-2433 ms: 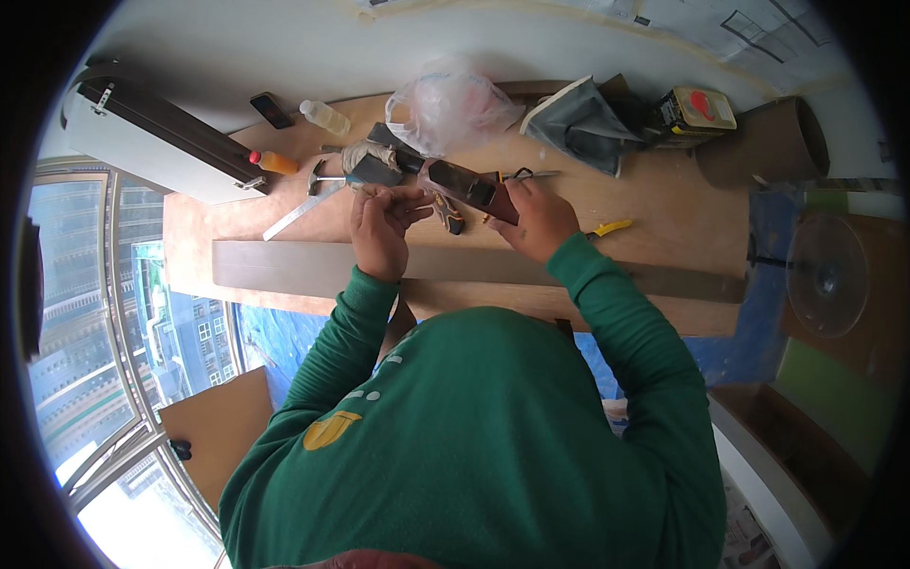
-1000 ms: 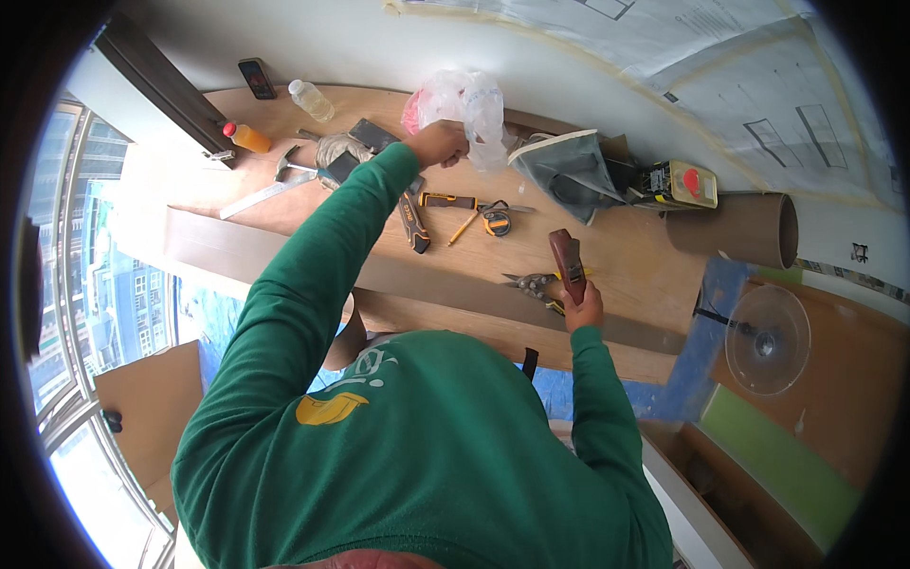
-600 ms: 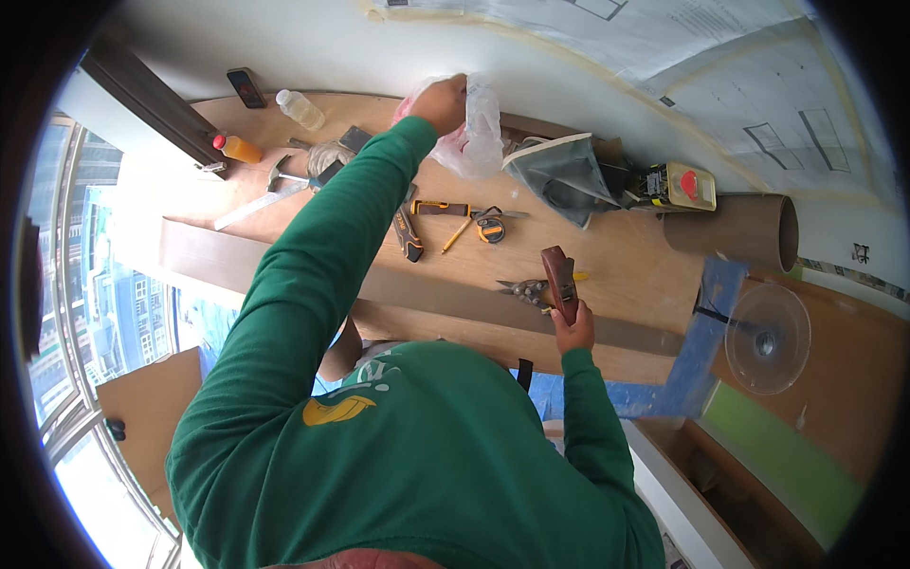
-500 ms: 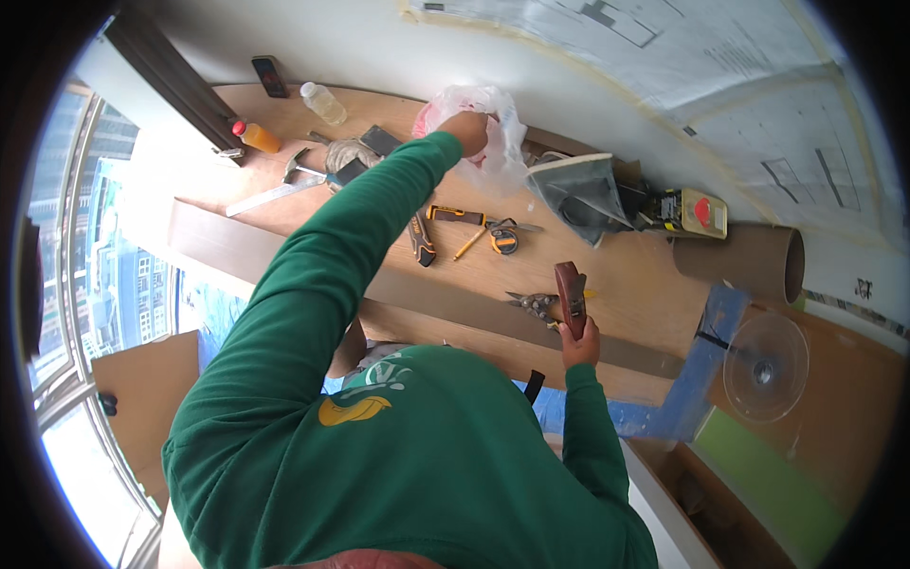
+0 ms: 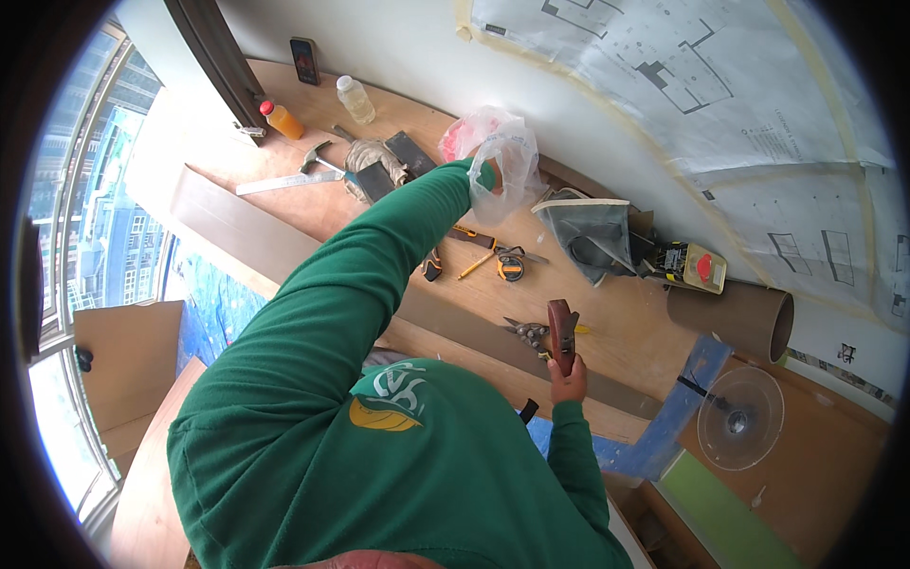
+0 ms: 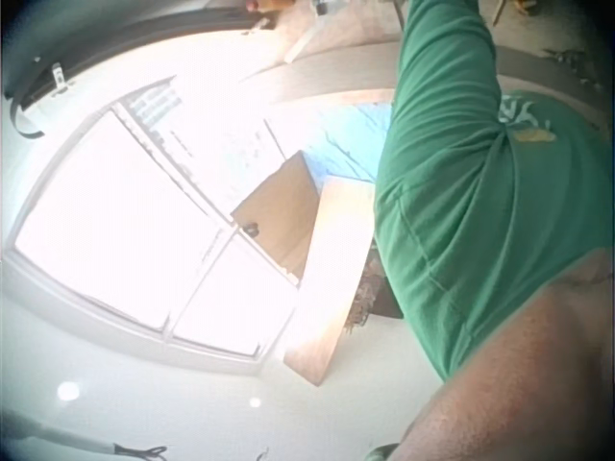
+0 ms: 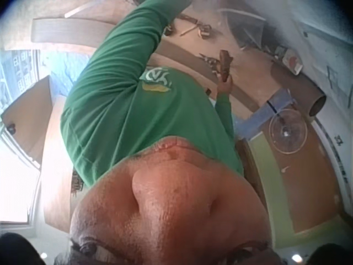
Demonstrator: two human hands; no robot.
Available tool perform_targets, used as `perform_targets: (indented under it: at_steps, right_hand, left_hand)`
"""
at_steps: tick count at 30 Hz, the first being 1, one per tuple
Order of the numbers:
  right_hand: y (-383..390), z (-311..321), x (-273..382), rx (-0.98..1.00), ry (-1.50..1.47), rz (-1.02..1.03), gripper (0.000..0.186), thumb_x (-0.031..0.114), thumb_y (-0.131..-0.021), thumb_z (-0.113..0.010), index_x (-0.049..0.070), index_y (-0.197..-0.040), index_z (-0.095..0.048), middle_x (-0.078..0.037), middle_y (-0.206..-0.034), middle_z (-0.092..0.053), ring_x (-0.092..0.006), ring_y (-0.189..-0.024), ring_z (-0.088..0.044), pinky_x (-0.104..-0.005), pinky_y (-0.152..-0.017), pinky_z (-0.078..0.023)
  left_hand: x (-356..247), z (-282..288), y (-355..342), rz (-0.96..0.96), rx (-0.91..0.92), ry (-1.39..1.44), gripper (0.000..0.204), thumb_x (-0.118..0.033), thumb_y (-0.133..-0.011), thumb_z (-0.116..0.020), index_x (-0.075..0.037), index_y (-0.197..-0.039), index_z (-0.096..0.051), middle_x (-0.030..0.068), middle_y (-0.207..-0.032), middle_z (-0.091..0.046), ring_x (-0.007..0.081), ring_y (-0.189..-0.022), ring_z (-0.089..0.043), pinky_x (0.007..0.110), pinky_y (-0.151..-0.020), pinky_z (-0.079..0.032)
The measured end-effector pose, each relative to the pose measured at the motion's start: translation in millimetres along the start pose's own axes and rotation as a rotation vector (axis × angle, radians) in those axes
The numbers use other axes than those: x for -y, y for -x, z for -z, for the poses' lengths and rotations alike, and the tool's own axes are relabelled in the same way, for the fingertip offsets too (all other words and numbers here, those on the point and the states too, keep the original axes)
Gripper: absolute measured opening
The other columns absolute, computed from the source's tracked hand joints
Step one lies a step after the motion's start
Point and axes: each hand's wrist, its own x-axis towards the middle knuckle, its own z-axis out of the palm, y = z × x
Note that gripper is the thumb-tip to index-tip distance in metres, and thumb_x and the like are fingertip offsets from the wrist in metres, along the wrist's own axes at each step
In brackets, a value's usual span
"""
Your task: The person uses tin snips to cut a curved section from a roll of flexible flooring material on a workbench. They reposition the material and continue cutting along a marked line to shape the piece.
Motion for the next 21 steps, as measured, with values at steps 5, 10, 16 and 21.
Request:
perform_targets:
  at_steps: [5,10,16,21]
  right_hand:
    - [7,-5,15,0.011,-0.049,0.044,0.047,0.031,-0.090,-0.081,0.000,-0.122,-0.066,-0.018,-0.111,-0.069,-0.0336,-0.102,-0.068,-0.0438,-0.093,-0.053]
    - [7,-9,18,0.026,-0.060,0.066,0.045,0.032,-0.091,-0.081,0.002,-0.122,-0.067,-0.016,-0.109,-0.070,-0.0306,-0.099,-0.068,-0.0430,-0.091,-0.053]
    - [16,3,21,0.041,-0.057,-0.021,0.047,0.032,-0.092,-0.081,0.004,-0.126,-0.067,-0.014,-0.110,-0.071,-0.0273,-0.100,-0.069,-0.0411,-0.092,-0.053]
    - [22,3,13,0.045,-0.138,-0.027,0.054,0.037,-0.088,-0.082,0.002,-0.126,-0.067,-0.022,-0.116,-0.069,-0.0406,-0.106,-0.067,-0.0484,-0.095,-0.053]
  left_hand:
    - [-16,3,1,-0.073,0.035,0.013,0.054,-0.030,-0.086,-0.077,-0.010,-0.136,-0.068,0.0167,-0.136,-0.070,0.0339,-0.121,-0.070,0.046,-0.104,-0.056]
    - [-36,-2,-4,-0.087,0.040,-0.015,0.051,-0.029,-0.088,-0.075,-0.009,-0.134,-0.069,0.0170,-0.134,-0.071,0.0343,-0.120,-0.071,0.046,-0.103,-0.056]
    - [-5,-6,15,-0.101,0.095,-0.063,0.046,-0.027,-0.089,-0.074,-0.009,-0.132,-0.070,0.0174,-0.130,-0.072,0.0348,-0.118,-0.071,0.046,-0.102,-0.056]
    - [-13,-13,11,-0.129,0.151,-0.099,0.043,-0.026,-0.091,-0.072,-0.009,-0.130,-0.071,0.0177,-0.128,-0.073,0.0352,-0.116,-0.072,0.045,-0.101,-0.056]
